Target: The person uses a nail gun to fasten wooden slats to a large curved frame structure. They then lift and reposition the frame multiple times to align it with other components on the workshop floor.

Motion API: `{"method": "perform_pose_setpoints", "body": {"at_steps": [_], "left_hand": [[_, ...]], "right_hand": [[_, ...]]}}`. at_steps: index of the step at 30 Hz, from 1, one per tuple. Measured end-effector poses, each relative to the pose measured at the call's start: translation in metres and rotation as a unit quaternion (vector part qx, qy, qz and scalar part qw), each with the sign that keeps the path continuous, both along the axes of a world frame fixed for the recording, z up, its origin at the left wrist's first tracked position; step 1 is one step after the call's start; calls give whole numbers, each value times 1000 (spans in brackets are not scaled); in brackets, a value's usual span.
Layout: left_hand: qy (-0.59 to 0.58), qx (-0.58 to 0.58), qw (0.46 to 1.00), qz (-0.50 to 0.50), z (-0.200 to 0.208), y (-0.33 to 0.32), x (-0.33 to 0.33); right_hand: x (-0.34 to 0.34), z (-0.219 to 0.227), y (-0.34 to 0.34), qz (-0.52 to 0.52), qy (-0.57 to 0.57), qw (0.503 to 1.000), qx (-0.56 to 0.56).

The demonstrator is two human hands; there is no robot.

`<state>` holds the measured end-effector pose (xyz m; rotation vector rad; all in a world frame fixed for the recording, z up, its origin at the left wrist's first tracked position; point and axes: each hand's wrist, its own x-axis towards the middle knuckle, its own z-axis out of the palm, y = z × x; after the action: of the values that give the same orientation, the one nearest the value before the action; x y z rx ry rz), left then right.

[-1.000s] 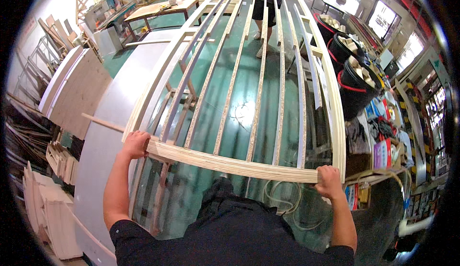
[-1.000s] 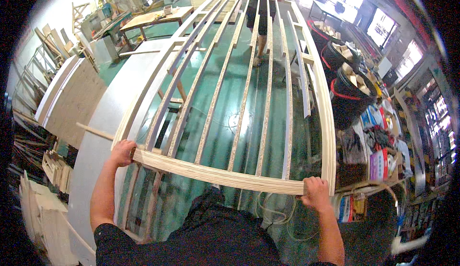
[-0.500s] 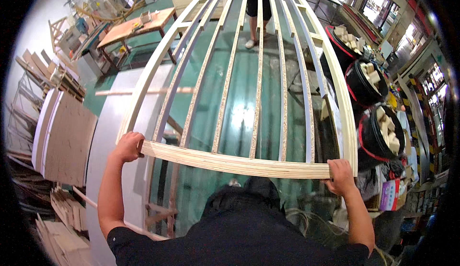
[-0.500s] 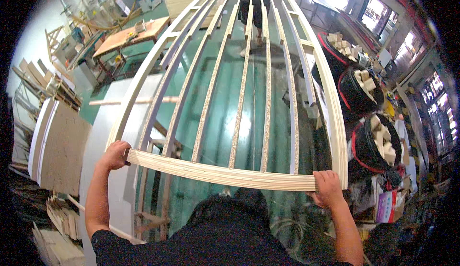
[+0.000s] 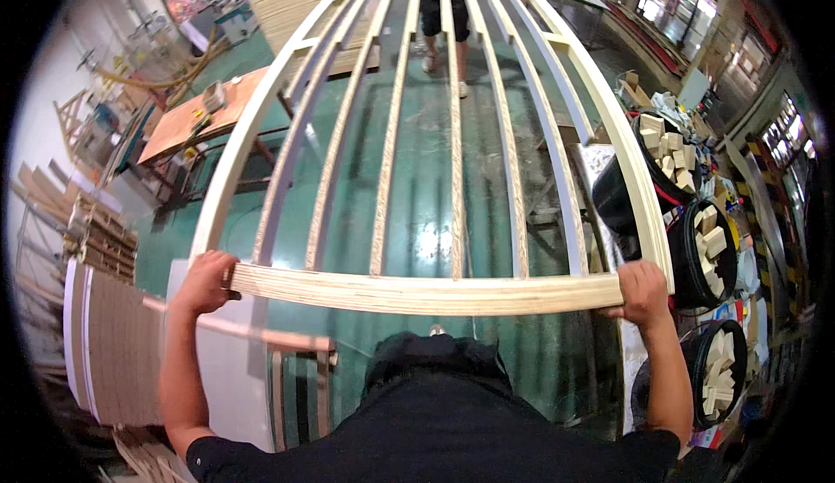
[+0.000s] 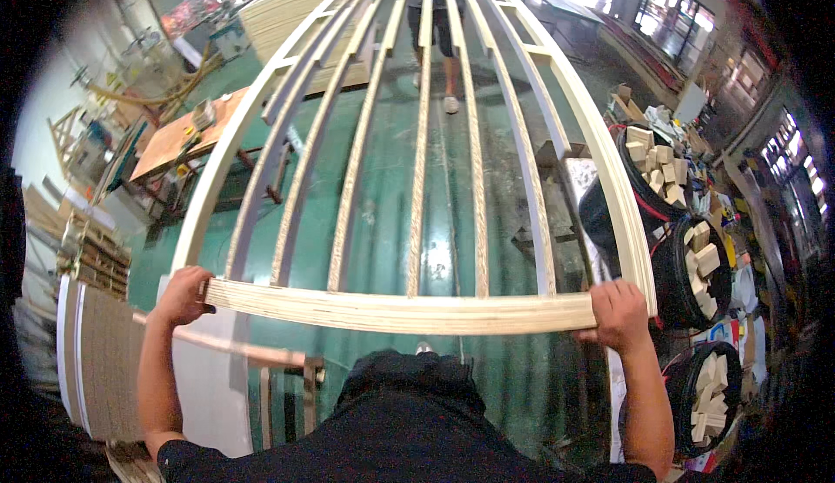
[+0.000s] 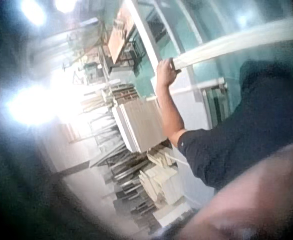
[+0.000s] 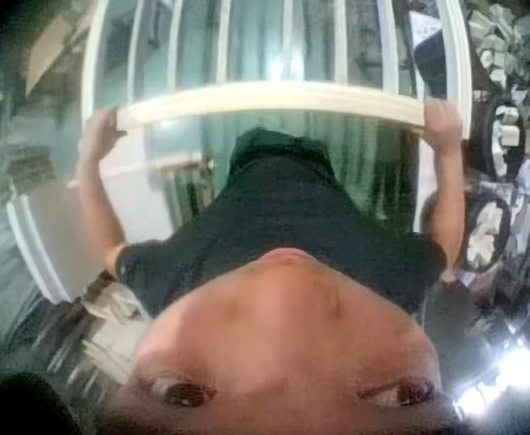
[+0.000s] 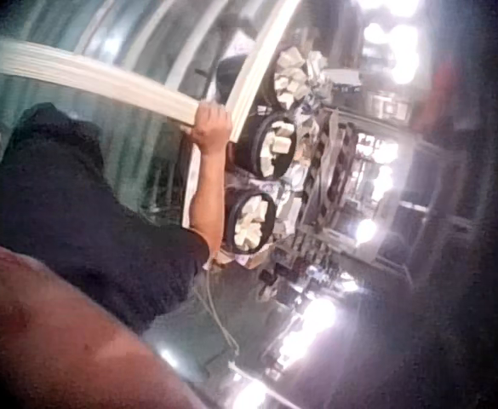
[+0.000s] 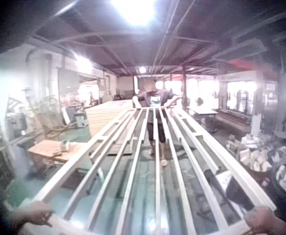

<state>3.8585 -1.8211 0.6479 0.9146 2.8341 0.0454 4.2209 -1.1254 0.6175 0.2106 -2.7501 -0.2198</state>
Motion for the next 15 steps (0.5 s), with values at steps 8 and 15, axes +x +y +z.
{"method": "perform_pose_setpoints", "body": {"at_steps": [8,15], "left_hand": [[38,99,993,-60,99,116,-194],[216,124,952,-178,94,184,-380]], "right_hand": [[-217,65,120,-61,74,995,11],[-391,89,208,-49,103,993,13]]}}
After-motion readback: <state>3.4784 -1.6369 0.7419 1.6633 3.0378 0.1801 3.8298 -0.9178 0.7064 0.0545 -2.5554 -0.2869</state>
